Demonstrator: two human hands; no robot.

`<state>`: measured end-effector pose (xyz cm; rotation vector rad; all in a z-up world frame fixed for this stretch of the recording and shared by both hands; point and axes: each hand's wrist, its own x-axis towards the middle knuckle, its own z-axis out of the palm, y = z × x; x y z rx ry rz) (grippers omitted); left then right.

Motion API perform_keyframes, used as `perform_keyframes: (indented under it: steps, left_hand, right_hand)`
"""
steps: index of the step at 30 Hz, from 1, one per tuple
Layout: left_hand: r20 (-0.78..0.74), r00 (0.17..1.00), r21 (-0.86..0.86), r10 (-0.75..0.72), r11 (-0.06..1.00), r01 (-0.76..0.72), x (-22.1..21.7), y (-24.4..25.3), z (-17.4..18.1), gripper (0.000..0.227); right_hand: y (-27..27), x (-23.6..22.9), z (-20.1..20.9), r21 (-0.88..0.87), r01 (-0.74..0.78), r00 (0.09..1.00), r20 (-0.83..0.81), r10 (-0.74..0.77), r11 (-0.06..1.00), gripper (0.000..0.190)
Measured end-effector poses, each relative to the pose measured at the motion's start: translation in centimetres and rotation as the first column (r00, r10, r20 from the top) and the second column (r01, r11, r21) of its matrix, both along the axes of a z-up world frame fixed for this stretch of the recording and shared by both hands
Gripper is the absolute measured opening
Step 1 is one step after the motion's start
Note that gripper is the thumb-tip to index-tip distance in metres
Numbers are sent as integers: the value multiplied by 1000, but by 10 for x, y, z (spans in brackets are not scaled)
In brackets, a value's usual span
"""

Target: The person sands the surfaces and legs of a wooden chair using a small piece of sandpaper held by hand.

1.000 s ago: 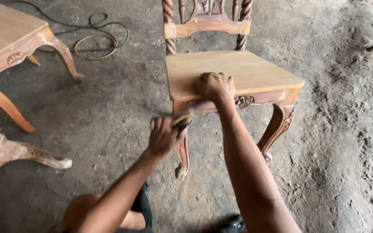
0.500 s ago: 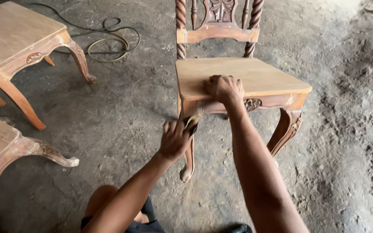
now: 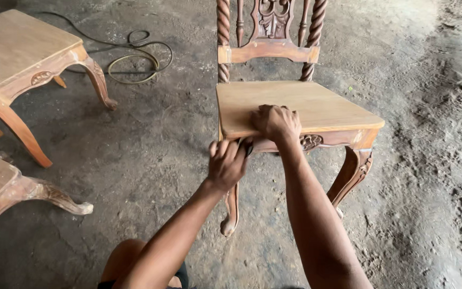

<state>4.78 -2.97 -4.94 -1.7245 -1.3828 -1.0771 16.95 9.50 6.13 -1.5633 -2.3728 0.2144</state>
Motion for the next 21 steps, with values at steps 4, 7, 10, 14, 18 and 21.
perform_keyframes:
  steps: [4,7,10,14,18,21]
  left_hand:
    - [-5,998,-109,68,992,-68,5,-17,-8,33]
    - [-142,989,6,-46,999,48,-6,-32,-8,30]
    - [-142,988,-31,-65,998,61,-4,-1,-5,27]
    - [-161,987,-28,26,999,-31,-2,-34,-26,27]
    - [-182,983,-123,31,991,-54,-4,-16,-19,39]
    - [-221,974,-218,52,971,-101,9,1,-16,22]
  right_hand:
    - [3,3,0,-30,-16,999,32,17,999,49]
    - [4,2,4,-19,-8,998,55,9,1000,49]
    - [5,-1,-1,21,-7,1000,19,6,1000,52]
    - [11,1,-7,-44,-26,999,40,28,999,52]
    - [14,0,-7,28,-13,998,63,11,1000,53]
    - [12,2,-5,-39,-2,1000,15,3,999,50]
